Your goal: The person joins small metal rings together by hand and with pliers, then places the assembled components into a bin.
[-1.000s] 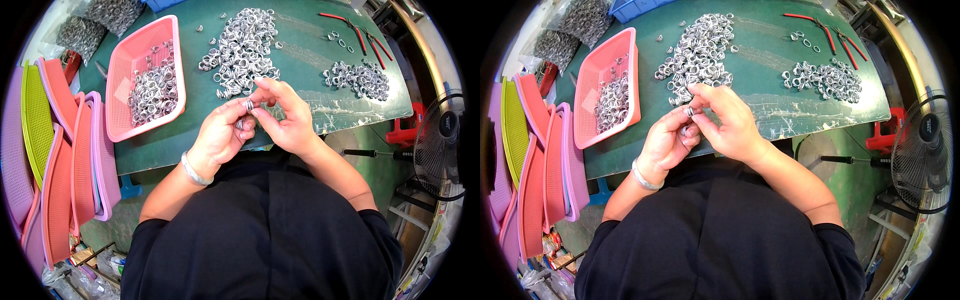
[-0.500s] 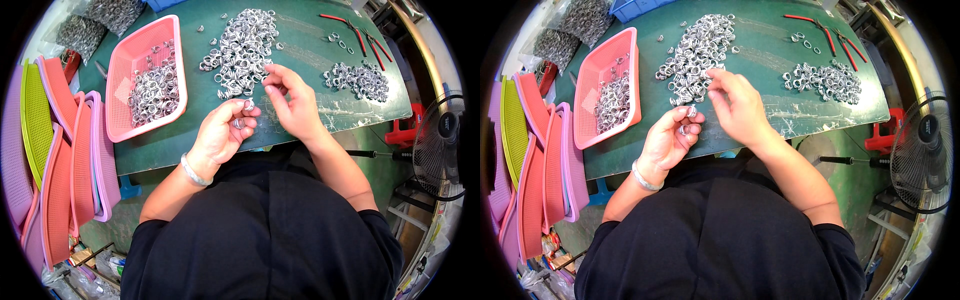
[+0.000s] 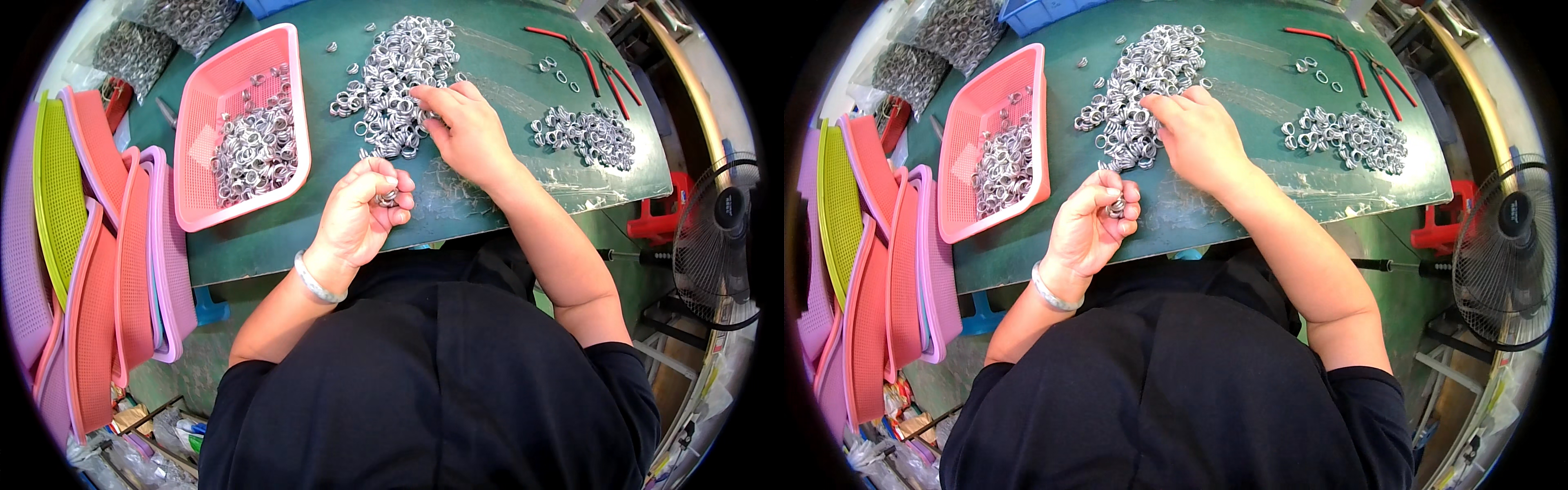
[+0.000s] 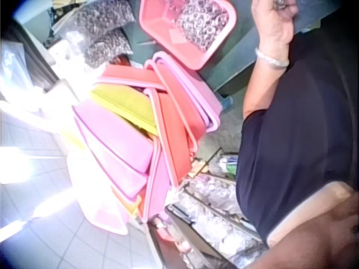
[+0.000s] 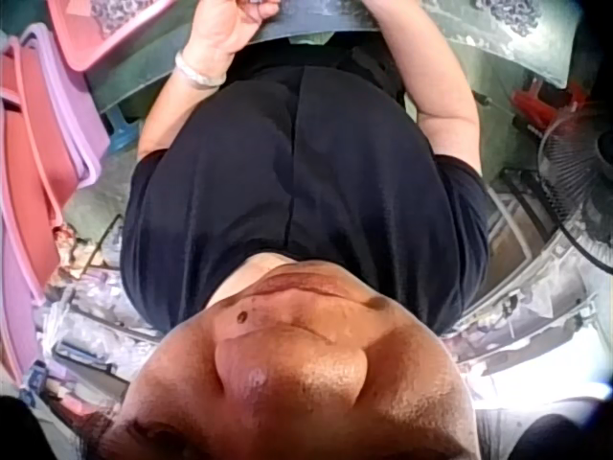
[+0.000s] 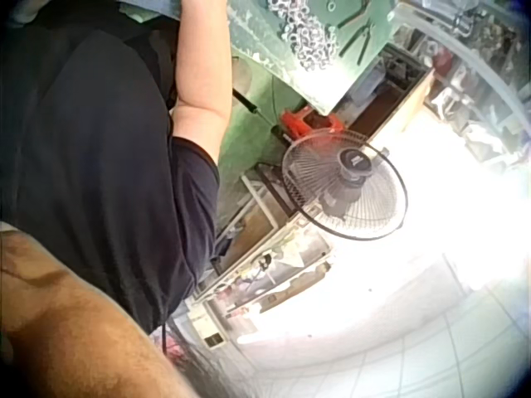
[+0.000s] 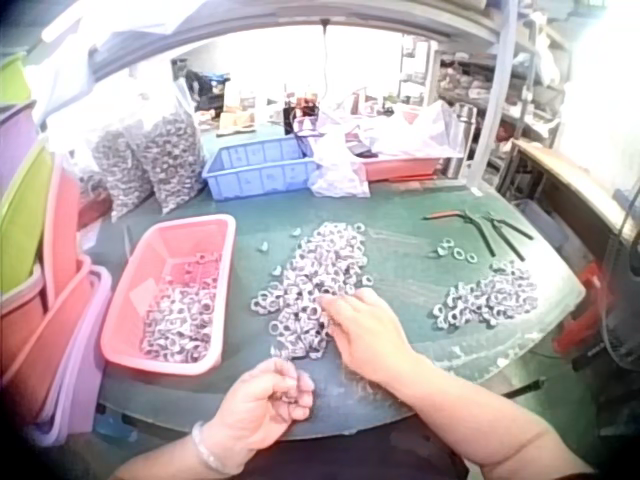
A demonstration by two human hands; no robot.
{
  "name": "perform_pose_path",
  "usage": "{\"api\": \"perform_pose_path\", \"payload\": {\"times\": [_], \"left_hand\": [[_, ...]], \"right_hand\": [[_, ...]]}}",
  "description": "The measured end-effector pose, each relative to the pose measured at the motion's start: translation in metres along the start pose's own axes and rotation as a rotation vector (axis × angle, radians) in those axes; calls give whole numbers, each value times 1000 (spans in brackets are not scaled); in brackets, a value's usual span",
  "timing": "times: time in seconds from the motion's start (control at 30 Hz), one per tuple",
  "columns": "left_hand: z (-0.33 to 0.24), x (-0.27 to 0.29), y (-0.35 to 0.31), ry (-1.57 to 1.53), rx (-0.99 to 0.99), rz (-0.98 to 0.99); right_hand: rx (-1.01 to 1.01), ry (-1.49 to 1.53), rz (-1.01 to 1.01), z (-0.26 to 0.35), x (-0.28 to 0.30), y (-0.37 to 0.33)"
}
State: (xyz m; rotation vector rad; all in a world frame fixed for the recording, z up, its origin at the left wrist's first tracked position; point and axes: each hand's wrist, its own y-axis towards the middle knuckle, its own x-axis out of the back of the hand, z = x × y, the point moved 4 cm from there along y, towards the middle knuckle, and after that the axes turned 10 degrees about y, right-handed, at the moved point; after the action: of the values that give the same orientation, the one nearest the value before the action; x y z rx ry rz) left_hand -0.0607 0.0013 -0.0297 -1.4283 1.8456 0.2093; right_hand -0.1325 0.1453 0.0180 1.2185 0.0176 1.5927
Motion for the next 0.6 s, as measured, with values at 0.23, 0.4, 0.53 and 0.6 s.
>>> {"api": "perform_pose_path", "payload": {"times": [0.23,0.4,0.53,0.6], "left_hand": [[-1,-6,-1,130,6,-76],[-2,-8,0,227,-60,-112],[-4,-10,0,286,-45,-129],[-4,-10,0,316,-40,-125]], "right_hand": [[-66,219,-61,-4,4,-4],[-250,539,-110,-14,5,-10],[-249,416,-58,-15,7,-11],[-135,305,-34,-10,9,-9]]}}
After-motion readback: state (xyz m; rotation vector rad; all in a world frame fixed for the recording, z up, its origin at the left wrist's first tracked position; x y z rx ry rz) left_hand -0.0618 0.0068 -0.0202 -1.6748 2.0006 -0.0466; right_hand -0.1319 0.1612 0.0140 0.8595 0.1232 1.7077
